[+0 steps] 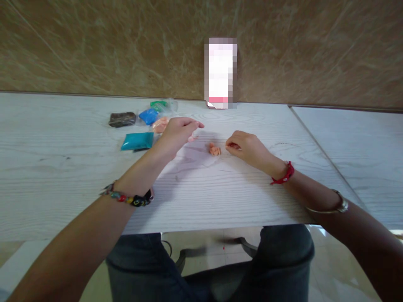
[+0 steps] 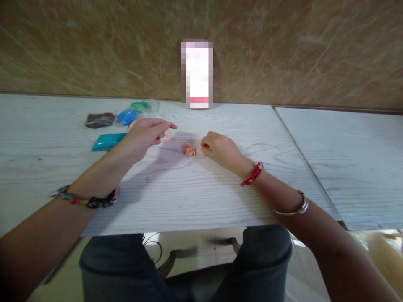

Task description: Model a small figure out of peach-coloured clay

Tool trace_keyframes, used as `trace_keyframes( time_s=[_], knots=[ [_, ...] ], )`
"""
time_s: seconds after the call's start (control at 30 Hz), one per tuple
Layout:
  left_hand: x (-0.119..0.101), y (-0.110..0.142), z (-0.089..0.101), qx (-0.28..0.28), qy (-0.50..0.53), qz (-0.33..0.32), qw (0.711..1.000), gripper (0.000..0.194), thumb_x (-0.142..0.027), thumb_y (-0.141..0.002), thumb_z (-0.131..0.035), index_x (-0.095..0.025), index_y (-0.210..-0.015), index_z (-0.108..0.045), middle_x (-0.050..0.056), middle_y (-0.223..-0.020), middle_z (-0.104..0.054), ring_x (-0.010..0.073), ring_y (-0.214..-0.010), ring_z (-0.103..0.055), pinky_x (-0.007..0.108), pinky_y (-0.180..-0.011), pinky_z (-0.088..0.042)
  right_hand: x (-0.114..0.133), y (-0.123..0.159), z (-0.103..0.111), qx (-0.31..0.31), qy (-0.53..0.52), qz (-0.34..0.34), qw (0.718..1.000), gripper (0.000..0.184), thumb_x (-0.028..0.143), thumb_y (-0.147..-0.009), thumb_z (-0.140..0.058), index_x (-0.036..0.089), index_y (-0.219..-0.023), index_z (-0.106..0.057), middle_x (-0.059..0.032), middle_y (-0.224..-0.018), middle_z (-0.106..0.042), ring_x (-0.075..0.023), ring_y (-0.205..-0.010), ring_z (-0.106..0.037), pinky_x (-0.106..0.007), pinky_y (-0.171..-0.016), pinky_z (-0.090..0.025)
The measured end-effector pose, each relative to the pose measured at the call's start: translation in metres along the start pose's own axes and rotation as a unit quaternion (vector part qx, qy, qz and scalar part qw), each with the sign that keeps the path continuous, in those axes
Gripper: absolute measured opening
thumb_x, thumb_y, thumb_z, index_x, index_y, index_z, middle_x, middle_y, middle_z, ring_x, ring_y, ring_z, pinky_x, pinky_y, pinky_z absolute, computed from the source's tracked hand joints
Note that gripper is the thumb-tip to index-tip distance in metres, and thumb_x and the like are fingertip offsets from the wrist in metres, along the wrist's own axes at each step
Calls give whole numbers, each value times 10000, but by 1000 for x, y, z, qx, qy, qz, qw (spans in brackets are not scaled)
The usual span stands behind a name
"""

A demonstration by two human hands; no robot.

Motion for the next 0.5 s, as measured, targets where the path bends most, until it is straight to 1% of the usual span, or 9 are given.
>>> trace_keyframes(
  time_s=[0.07,0.13,0.23,0.33,0.4,0.5],
  knots=[
    [4,-5,3,-19,-20,1,1000,226,-193,-738,-488,-112,-822,-681,-20,-562,-514,45,-495,-380,146,-446,-306,-2,0,-4,29,59,-14,998,229,199,-856,-442,140,-791,-653,-65,-830,-601,-132,-713,-519,-249,-593,-342],
    [7,-8,4,-29,-52,-7,998,235,-195,-734,-486,-115,-828,-686,-16,-554,-529,48,-480,-390,153,-434,-298,-1,2,-5,34,119,-14,992,287,228,-889,-388,150,-804,-651,-74,-851,-601,-143,-719,-509,-261,-582,-322],
    [10,-10,3,-36,-89,-21,995,242,-198,-718,-484,-127,-814,-695,-4,-567,-574,66,-492,-448,167,-436,-303,5,7,-1,51,172,-5,984,306,242,-906,-355,150,-833,-637,-81,-857,-601,-152,-736,-506,-266,-573,-310],
    [13,-10,2,-28,-93,-21,995,252,-184,-703,-476,-124,-810,-695,10,-625,-622,84,-554,-518,167,-465,-340,13,12,5,118,209,6,971,272,223,-899,-375,148,-891,-636,-94,-948,-592,-182,-842,-523,-273,-625,-348],
    [12,-10,2,-25,-93,-21,995,257,-182,-698,-474,-121,-813,-695,16,-656,-639,90,-587,-542,165,-486,-366,18,15,8,143,229,16,963,272,265,-895,-402,134,-1013,-609,-112,-1030,-573,-216,-915,-517,-299,-669,-375],
    [11,-10,2,-30,-103,-23,994,253,-192,-693,-479,-127,-802,-699,15,-641,-635,98,-612,-554,164,-514,-392,23,18,10,146,250,21,957,458,379,-891,-403,87,-1239,-463,-157,-1173,-516,-259,-979,-493,-344,-704,-404]
  ],
)
Point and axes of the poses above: each hand's wrist, its own y-axis away from the middle knuckle, its own z-axis out of the back of the hand, x = y × z, the point moved 2 cm from there along -y, towards the middle knuckle
